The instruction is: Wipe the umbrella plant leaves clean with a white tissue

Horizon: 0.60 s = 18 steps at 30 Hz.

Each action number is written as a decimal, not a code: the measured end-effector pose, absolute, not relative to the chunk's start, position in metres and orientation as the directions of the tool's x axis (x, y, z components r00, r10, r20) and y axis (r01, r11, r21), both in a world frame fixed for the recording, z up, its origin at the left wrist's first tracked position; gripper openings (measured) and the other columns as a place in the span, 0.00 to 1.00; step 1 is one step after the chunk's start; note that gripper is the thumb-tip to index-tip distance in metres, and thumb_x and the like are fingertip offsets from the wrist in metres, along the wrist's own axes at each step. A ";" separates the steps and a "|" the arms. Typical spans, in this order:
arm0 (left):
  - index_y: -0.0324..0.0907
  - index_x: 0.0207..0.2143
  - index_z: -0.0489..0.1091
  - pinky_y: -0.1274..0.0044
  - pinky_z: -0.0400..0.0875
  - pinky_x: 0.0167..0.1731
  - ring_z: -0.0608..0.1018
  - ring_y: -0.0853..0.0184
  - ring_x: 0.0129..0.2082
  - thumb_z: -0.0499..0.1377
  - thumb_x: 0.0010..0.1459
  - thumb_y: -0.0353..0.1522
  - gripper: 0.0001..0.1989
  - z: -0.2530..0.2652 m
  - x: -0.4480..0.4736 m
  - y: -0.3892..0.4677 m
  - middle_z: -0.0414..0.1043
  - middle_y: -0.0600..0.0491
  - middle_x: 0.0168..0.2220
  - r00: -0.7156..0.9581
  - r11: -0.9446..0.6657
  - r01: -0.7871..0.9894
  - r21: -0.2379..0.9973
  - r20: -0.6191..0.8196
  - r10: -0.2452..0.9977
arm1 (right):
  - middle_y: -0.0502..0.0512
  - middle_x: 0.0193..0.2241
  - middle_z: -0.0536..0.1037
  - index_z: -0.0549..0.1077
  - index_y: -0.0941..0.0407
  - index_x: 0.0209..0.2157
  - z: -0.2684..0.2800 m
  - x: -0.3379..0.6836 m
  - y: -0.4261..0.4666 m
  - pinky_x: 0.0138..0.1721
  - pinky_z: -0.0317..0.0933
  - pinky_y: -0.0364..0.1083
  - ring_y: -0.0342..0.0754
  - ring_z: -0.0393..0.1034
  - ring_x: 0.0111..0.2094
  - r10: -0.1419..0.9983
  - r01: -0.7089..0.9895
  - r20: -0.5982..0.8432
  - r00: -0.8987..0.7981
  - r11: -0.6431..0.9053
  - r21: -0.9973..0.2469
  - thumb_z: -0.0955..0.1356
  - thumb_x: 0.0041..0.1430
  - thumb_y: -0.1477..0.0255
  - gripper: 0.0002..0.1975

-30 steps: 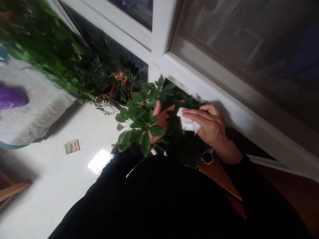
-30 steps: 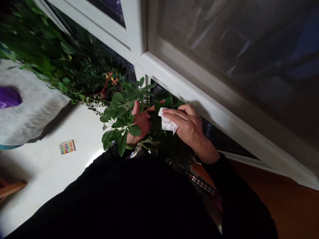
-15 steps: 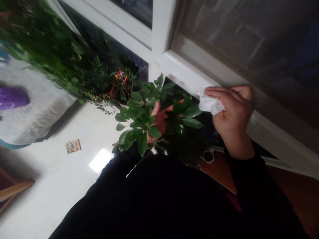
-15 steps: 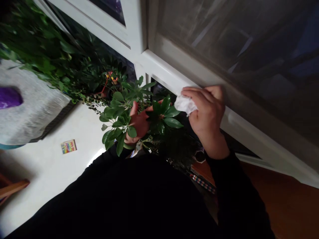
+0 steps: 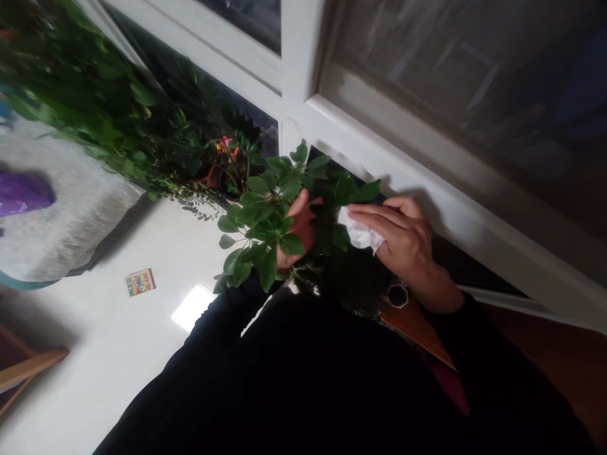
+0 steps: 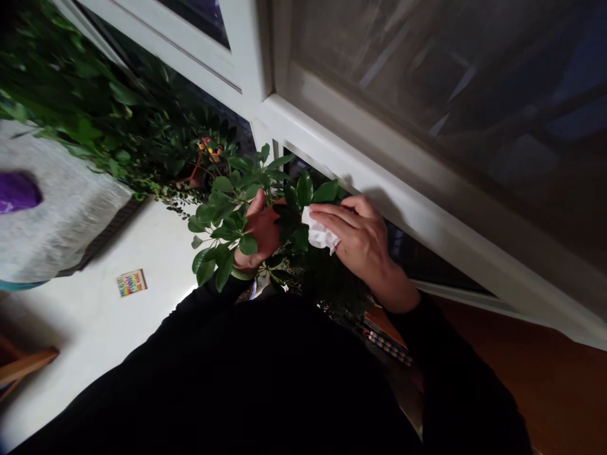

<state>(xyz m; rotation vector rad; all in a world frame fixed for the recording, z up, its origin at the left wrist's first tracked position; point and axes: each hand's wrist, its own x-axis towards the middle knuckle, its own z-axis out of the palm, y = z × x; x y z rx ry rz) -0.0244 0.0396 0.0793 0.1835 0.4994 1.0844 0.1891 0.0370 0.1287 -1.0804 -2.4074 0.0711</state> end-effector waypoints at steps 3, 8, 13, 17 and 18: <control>0.38 0.63 0.76 0.52 0.69 0.71 0.78 0.43 0.68 0.53 0.72 0.53 0.34 0.080 -0.024 0.038 0.86 0.43 0.53 0.365 0.441 -0.779 0.446 -0.250 0.897 | 0.46 0.55 0.87 0.82 0.46 0.57 0.131 0.195 0.049 0.49 0.72 0.57 0.55 0.77 0.49 0.741 0.728 0.443 -0.505 0.641 -0.244 0.63 0.68 0.86 0.27; 0.39 0.56 0.81 0.54 0.72 0.69 0.80 0.43 0.65 0.55 0.68 0.55 0.33 0.082 -0.028 0.037 0.87 0.43 0.49 0.389 0.469 -0.708 0.527 -0.263 0.883 | 0.47 0.56 0.86 0.81 0.44 0.56 0.137 0.204 0.065 0.50 0.70 0.61 0.57 0.79 0.51 0.731 0.750 0.528 -0.433 0.617 -0.239 0.62 0.66 0.87 0.30; 0.37 0.52 0.83 0.50 0.71 0.68 0.82 0.40 0.62 0.53 0.69 0.58 0.36 0.080 -0.028 0.037 0.87 0.39 0.48 0.355 0.458 -0.727 0.512 -0.291 0.888 | 0.51 0.56 0.87 0.81 0.45 0.57 0.150 0.195 0.051 0.51 0.69 0.61 0.58 0.80 0.50 0.693 0.742 0.635 -0.341 0.613 -0.271 0.65 0.71 0.83 0.24; 0.37 0.57 0.81 0.50 0.70 0.70 0.79 0.41 0.65 0.56 0.70 0.54 0.33 0.078 -0.028 0.036 0.86 0.41 0.51 0.377 0.452 -0.748 0.486 -0.249 0.892 | 0.47 0.52 0.88 0.83 0.44 0.55 0.148 0.181 0.038 0.47 0.72 0.57 0.57 0.77 0.48 0.685 0.655 0.514 -0.516 0.703 -0.278 0.72 0.69 0.78 0.19; 0.37 0.57 0.81 0.51 0.70 0.70 0.79 0.42 0.66 0.56 0.70 0.54 0.32 0.078 -0.028 0.036 0.87 0.42 0.51 0.387 0.453 -0.747 0.486 -0.236 0.891 | 0.45 0.52 0.88 0.83 0.44 0.54 0.146 0.180 0.038 0.47 0.72 0.56 0.56 0.77 0.47 0.680 0.638 0.467 -0.565 0.719 -0.275 0.72 0.68 0.79 0.19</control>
